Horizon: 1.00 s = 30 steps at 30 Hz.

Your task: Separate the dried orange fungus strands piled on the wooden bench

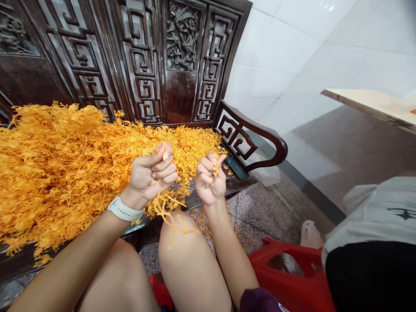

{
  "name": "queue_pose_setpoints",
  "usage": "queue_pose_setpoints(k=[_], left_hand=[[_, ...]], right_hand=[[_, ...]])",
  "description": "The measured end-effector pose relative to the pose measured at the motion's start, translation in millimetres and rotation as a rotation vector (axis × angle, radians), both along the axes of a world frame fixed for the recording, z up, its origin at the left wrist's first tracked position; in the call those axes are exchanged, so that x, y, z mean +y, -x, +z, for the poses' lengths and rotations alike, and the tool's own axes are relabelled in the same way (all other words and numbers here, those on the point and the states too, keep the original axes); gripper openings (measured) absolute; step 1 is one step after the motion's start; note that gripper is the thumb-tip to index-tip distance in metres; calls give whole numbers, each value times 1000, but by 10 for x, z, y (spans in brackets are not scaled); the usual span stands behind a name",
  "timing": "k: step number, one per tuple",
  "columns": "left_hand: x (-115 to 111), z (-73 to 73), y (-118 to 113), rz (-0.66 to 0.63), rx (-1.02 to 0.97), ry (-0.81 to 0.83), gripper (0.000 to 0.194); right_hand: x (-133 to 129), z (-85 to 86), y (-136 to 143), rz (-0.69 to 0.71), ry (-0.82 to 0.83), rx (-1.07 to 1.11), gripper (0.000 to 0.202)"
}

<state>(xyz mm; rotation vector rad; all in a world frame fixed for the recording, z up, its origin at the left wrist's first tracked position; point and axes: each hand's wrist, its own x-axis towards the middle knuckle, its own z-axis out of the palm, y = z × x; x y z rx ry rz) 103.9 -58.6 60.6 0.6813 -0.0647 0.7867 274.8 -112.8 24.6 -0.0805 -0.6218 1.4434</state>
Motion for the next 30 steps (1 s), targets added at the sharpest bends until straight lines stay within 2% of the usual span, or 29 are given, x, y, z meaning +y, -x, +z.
queue_pose_setpoints(k=[2,4,7,9,11,13,16,19,21,23,26,30], left_hand=[[34,3,-8,66,70,-14,19],[73,-40,-49,119,210,-47,19],[108,-144,-116,244,438,-141,24],[110,-199,-133,343,561,-239,30],[105,-232,-122,415,692,-395,33],[105,-249,-94,447,809,-568,32],[114,-257,-61,454,866,-712,31],[116,-255,-68,452,874,-777,29],[108,-257,-88,453,889,-794,27],[98,-267,-109,451,908,-783,27],[90,-291,-132,432,932,-774,29],[114,-318,-145,496,949,-751,33]], right_hand=[[-32,43,-104,5,-86,-114,50],[54,64,-239,-80,-99,-230,50],[398,-52,-470,-381,168,-361,62],[647,-239,-603,-580,499,-624,68],[809,-454,-689,-741,603,-705,72],[871,-623,-719,-848,556,-787,73],[890,-714,-707,-873,403,-932,68],[936,-667,-739,-904,288,-1138,67],[969,-624,-805,-937,197,-1397,77],[986,-597,-876,-903,113,-1558,83],[989,-573,-928,-800,69,-1542,75],[886,-480,-829,-843,21,-1547,72]])
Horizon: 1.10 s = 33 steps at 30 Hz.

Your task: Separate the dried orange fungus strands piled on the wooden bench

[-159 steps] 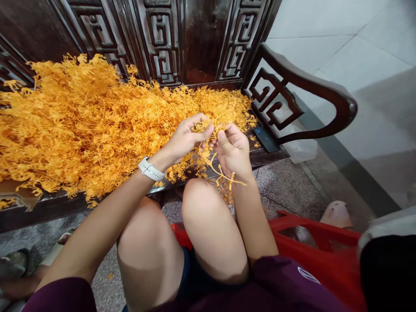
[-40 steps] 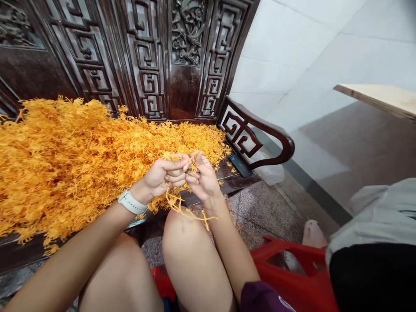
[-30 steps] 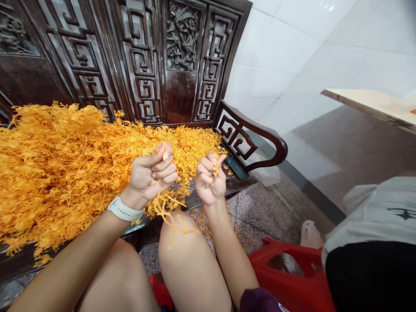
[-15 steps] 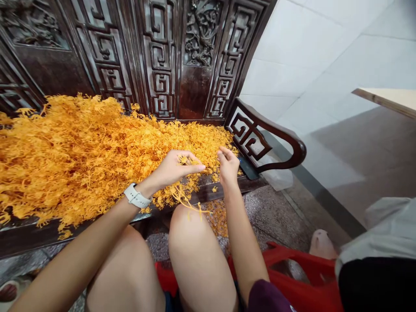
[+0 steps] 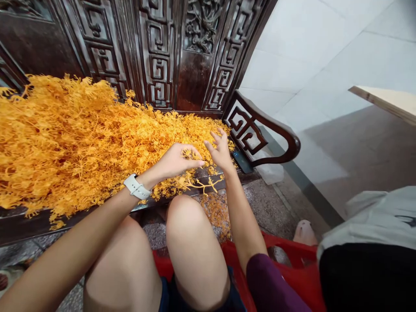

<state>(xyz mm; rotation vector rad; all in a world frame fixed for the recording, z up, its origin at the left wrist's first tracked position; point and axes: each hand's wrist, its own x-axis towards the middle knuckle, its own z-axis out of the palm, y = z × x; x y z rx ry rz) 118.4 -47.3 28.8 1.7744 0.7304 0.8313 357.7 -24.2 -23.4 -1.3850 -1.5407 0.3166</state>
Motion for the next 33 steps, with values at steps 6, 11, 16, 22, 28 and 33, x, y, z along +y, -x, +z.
queue_pose_setpoints(k=[6,11,16,22,28,33], left_hand=[[103,-19,41,-21,135,-33,30],[94,-44,58,30,112,-43,35],[15,9,75,-22,43,4,48],[-32,127,133,-128,26,32,40],[-44,145,224,-492,-180,296,30],[-33,121,256,-626,-295,484,25]], right_hand=[[-552,350,351,421,63,166,40],[-725,461,503,478,67,61,30],[-688,443,521,492,-48,229,24],[-714,371,703,496,-99,665,29],[-853,387,982,839,111,1113,52],[-942,398,1093,857,113,1120,54]])
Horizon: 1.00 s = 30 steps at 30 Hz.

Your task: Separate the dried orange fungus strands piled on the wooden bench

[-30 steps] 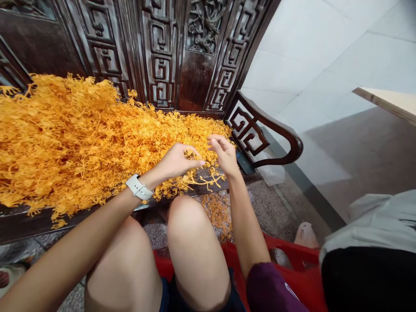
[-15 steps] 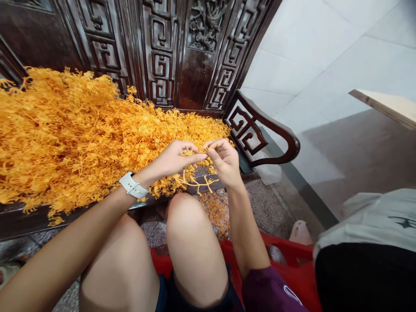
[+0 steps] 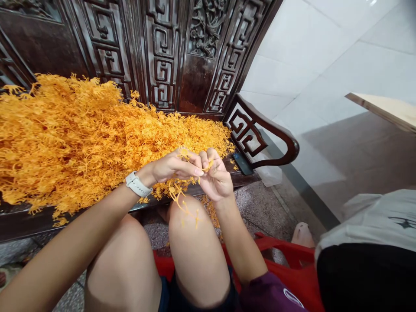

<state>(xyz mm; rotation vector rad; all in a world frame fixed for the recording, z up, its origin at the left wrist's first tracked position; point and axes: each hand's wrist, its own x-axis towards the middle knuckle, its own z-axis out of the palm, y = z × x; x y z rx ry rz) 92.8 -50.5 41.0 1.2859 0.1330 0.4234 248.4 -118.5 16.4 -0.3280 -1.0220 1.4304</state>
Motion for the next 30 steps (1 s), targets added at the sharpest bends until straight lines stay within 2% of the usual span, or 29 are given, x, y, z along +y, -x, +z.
queue_pose_setpoints(k=[4,6,8,11,13,14,16,18,19,20,21,24,26,28,30], left_hand=[[29,-64,-2,-146,-58,126,26],[42,-98,-6,-222,-38,78,24],[50,-116,-11,-265,35,-57,25],[54,-97,-10,-329,143,-250,24],[54,-60,-3,-374,177,-336,18],[52,-40,1,-387,184,-373,16],[44,-5,4,-376,186,-421,17],[32,8,-3,-323,199,-445,21],[28,4,-10,-297,215,-455,22],[25,-8,-18,-273,239,-468,22],[24,-26,-26,-252,271,-489,21],[25,-99,-43,-184,404,-590,18],[22,-133,-41,-164,464,-642,18],[11,-125,-25,-187,465,-660,22],[-8,-67,-2,-196,431,-624,32]], right_hand=[[-44,67,-35,8,80,242,49],[-85,136,-123,-18,72,332,48],[-138,209,-255,-17,-47,209,40],[-161,277,-485,122,-312,-152,21],[-74,265,-618,131,-391,-192,15],[2,237,-668,64,-337,-146,16],[181,147,-726,-195,-24,-43,30],[312,39,-719,-494,306,-145,52],[331,-8,-690,-629,358,-276,57],[311,-42,-648,-710,330,-407,56],[255,-61,-595,-710,240,-529,50],[-17,-10,-429,-440,-139,-838,38],[-154,68,-355,-389,-331,-1024,26],[-198,122,-328,-389,-366,-1029,16],[-180,132,-331,-376,-300,-869,17]])
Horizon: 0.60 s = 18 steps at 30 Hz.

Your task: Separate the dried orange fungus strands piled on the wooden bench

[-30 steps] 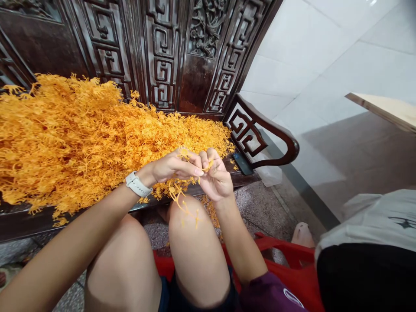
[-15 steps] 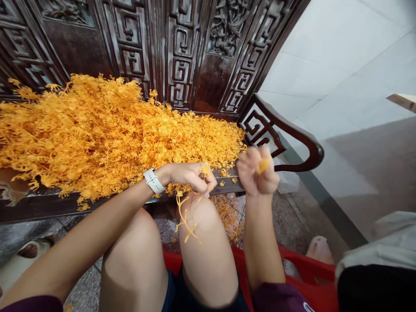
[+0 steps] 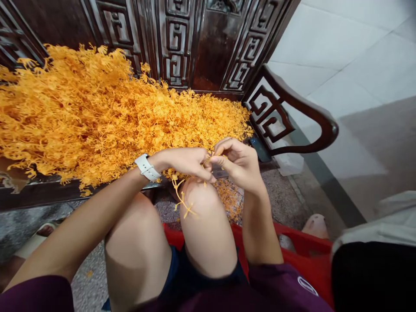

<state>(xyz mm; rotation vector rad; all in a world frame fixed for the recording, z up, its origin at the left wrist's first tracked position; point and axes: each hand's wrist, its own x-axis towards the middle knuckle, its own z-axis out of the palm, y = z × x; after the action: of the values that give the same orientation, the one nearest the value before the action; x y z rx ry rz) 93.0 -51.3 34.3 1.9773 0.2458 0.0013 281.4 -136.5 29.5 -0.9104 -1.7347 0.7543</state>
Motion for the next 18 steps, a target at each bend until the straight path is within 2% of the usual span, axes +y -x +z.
queue_pose_setpoints(k=[3,6,10,12,14,17,18], left_hand=[[-43,140,31,57,-83,100,44],[-84,247,46,35,-183,215,41],[-61,241,83,-43,-232,324,39],[-16,188,108,4,-311,430,45],[34,120,113,140,-429,567,52],[102,16,62,419,-491,647,49],[122,-15,36,508,-479,650,46]], right_hand=[[46,-49,11,103,101,317,22],[64,-133,98,373,274,633,28],[36,-198,258,672,392,1016,39],[-13,-170,301,776,373,1188,41],[-74,-111,292,882,280,1207,37],[-109,-46,164,1075,81,928,23],[-81,-50,94,1075,25,861,19]])
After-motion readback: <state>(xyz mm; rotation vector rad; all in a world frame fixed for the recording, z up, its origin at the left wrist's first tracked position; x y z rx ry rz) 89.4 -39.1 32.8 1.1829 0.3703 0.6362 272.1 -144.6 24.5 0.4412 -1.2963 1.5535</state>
